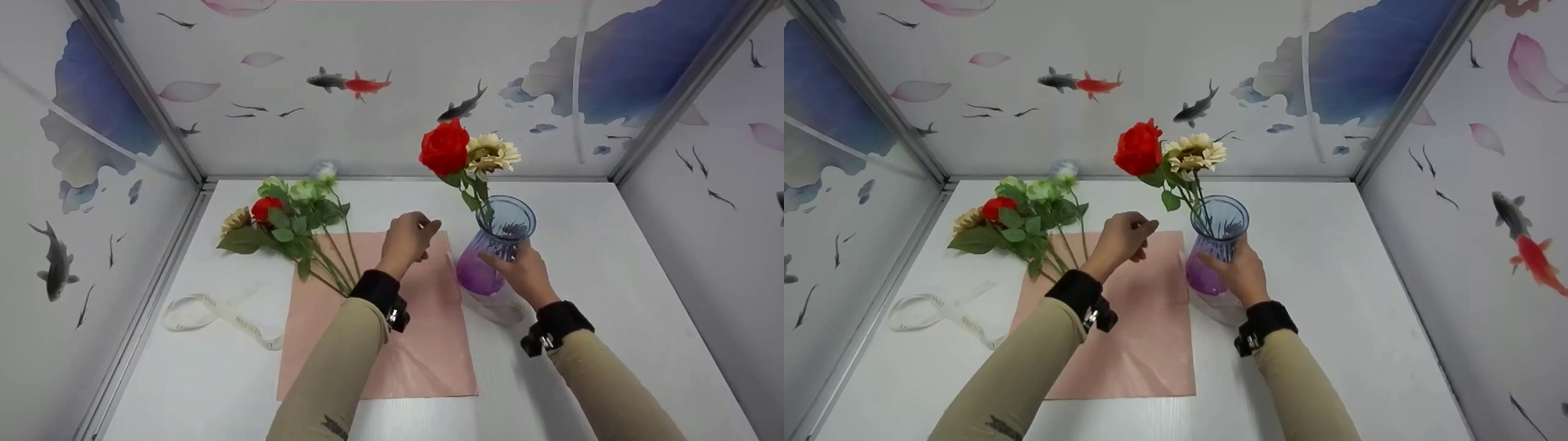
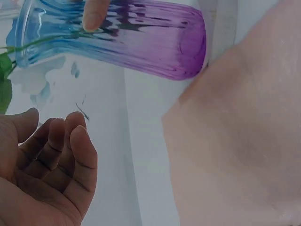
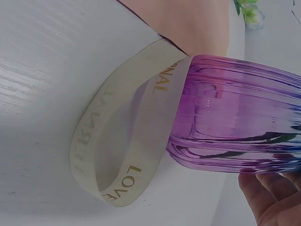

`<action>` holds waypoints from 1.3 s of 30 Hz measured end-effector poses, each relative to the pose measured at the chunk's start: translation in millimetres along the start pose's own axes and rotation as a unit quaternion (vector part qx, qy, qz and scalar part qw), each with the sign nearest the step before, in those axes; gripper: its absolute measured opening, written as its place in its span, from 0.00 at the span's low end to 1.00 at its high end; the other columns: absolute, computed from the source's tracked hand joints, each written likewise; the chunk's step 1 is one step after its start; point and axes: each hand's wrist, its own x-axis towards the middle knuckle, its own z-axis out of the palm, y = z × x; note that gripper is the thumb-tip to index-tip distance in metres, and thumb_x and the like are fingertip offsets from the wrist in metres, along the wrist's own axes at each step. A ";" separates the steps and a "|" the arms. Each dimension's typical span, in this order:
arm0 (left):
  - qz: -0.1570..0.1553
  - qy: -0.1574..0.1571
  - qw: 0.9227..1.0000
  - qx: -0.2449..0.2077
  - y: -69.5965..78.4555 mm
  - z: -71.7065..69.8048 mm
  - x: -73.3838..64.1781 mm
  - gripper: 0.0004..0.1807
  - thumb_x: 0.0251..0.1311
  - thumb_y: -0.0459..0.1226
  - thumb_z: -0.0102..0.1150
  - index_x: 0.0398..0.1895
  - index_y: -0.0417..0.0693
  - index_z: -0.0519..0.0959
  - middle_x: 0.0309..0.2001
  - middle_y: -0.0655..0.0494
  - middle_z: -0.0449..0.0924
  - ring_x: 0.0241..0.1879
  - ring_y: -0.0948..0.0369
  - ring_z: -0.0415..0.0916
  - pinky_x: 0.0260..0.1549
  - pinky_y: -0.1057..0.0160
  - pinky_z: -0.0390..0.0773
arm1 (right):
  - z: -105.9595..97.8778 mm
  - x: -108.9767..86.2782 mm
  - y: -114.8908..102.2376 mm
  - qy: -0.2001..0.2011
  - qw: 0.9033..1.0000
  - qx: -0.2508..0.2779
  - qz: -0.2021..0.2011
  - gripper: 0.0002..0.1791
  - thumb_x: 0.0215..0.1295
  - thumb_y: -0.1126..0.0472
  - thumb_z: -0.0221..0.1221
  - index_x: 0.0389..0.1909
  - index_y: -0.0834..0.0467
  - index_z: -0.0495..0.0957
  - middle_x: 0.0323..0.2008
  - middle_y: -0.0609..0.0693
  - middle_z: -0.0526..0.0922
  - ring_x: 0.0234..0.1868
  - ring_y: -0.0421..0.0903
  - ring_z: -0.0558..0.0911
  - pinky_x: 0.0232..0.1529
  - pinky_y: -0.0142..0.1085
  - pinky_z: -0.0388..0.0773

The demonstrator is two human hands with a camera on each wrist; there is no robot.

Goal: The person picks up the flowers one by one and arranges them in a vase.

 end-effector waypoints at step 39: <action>-0.099 -0.038 0.964 0.242 -128.7 -41.1 -31.8 0.18 0.75 0.40 0.54 0.61 0.43 0.80 0.65 0.36 0.71 0.49 0.47 0.80 0.48 0.47 0.80 | -0.1 -1.6 -2.4 -0.013 1.000 0.002 0.017 0.62 0.61 0.31 0.66 0.79 0.62 0.44 0.73 0.70 0.64 0.74 0.68 0.64 0.72 0.60 0.60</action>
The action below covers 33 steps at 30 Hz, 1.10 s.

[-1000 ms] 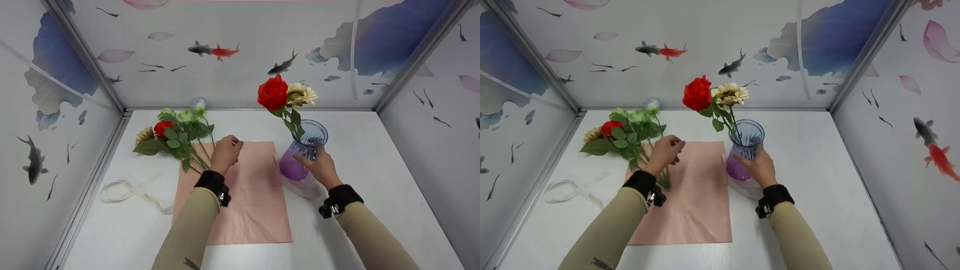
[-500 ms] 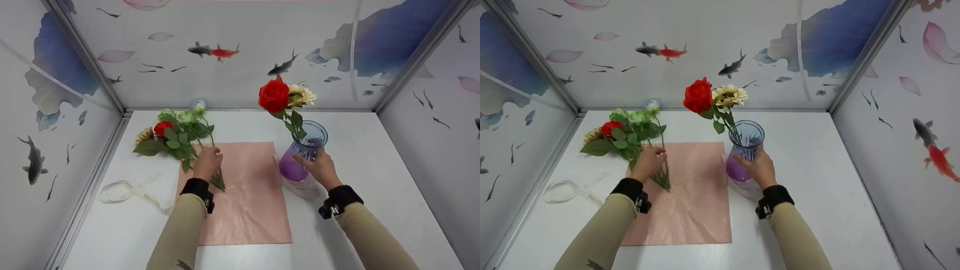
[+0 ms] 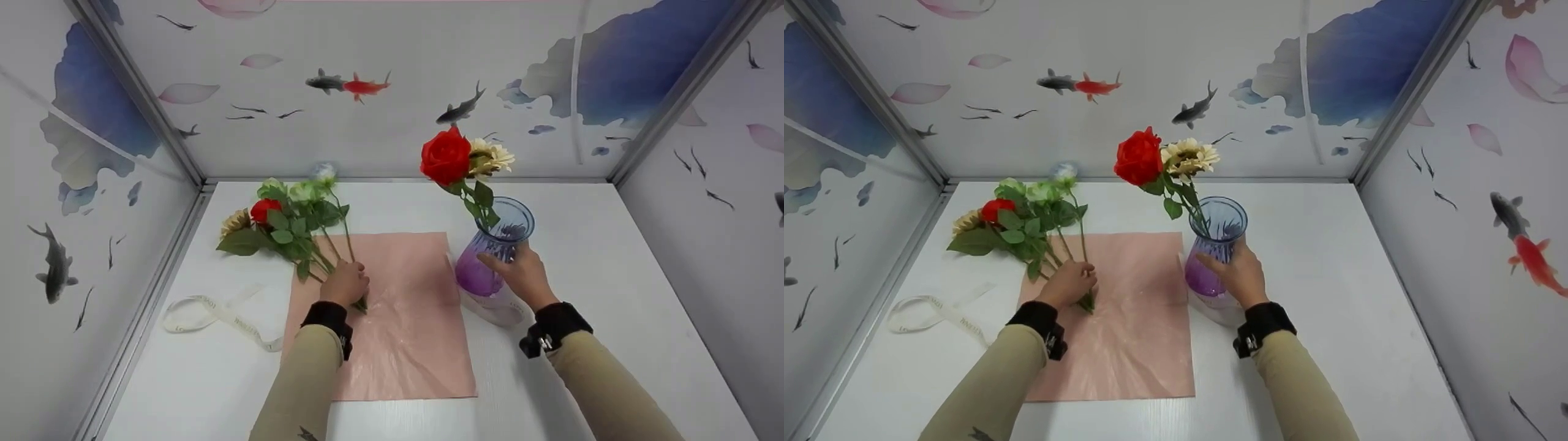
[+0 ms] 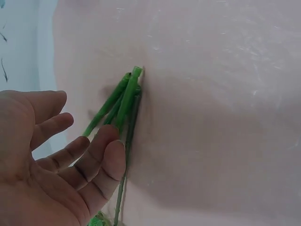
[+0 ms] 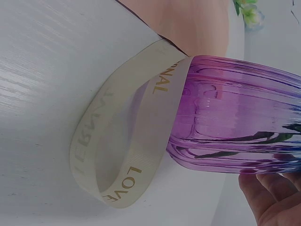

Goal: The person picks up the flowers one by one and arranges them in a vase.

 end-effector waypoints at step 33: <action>-0.031 0.118 0.990 0.073 18.4 36.1 -5.0 0.25 0.70 0.30 0.57 0.69 0.34 0.70 0.45 0.37 0.84 0.37 0.45 0.85 0.35 0.47 0.85 | 0.4 -0.3 0.5 0.005 1.000 -0.005 -0.004 0.62 0.60 0.30 0.66 0.79 0.63 0.45 0.73 0.70 0.65 0.73 0.68 0.65 0.71 0.61 0.61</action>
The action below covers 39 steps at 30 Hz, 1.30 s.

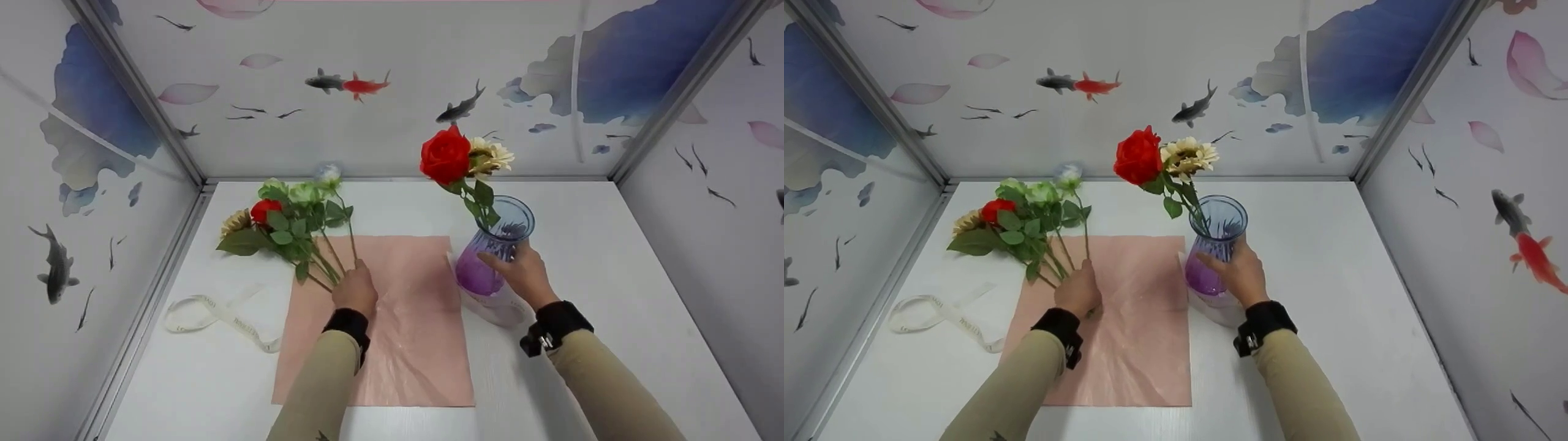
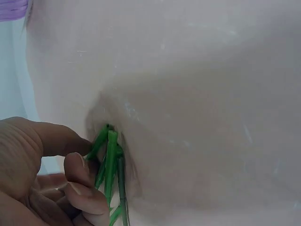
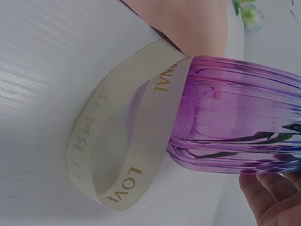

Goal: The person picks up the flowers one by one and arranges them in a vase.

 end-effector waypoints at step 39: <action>0.090 -0.038 0.993 -0.071 -65.0 -69.6 -31.7 0.07 0.62 0.28 0.58 0.27 0.45 0.76 0.26 0.51 0.76 0.23 0.56 0.75 0.23 0.58 0.73 | 2.2 2.4 0.2 -0.003 1.000 0.002 0.010 0.64 0.58 0.29 0.66 0.80 0.60 0.43 0.74 0.68 0.63 0.74 0.67 0.63 0.72 0.62 0.59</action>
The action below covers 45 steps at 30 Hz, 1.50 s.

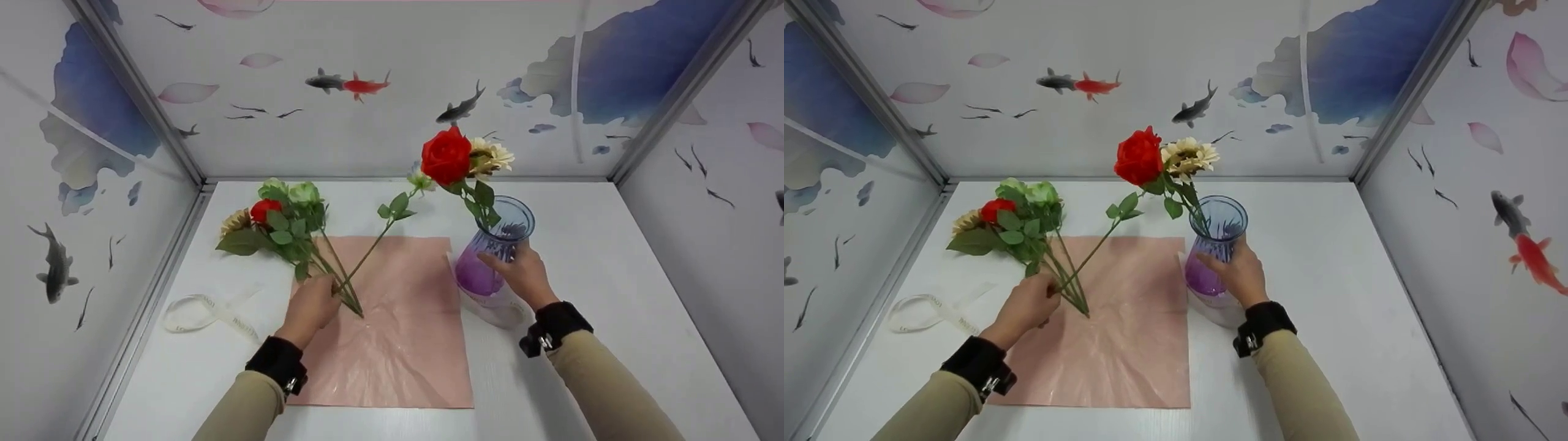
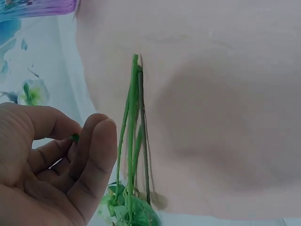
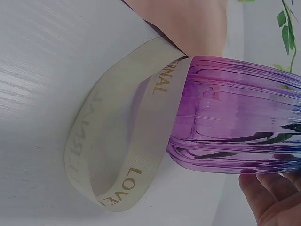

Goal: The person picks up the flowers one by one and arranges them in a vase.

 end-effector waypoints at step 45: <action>0.066 -0.031 0.985 0.158 -108.0 -14.9 -37.9 0.09 0.60 0.30 0.67 0.26 0.47 0.77 0.26 0.55 0.70 0.22 0.54 0.74 0.21 0.51 0.75 | -2.0 -1.5 -0.3 0.001 1.000 -0.008 0.007 0.65 0.59 0.29 0.65 0.80 0.62 0.41 0.74 0.69 0.62 0.75 0.68 0.63 0.72 0.61 0.59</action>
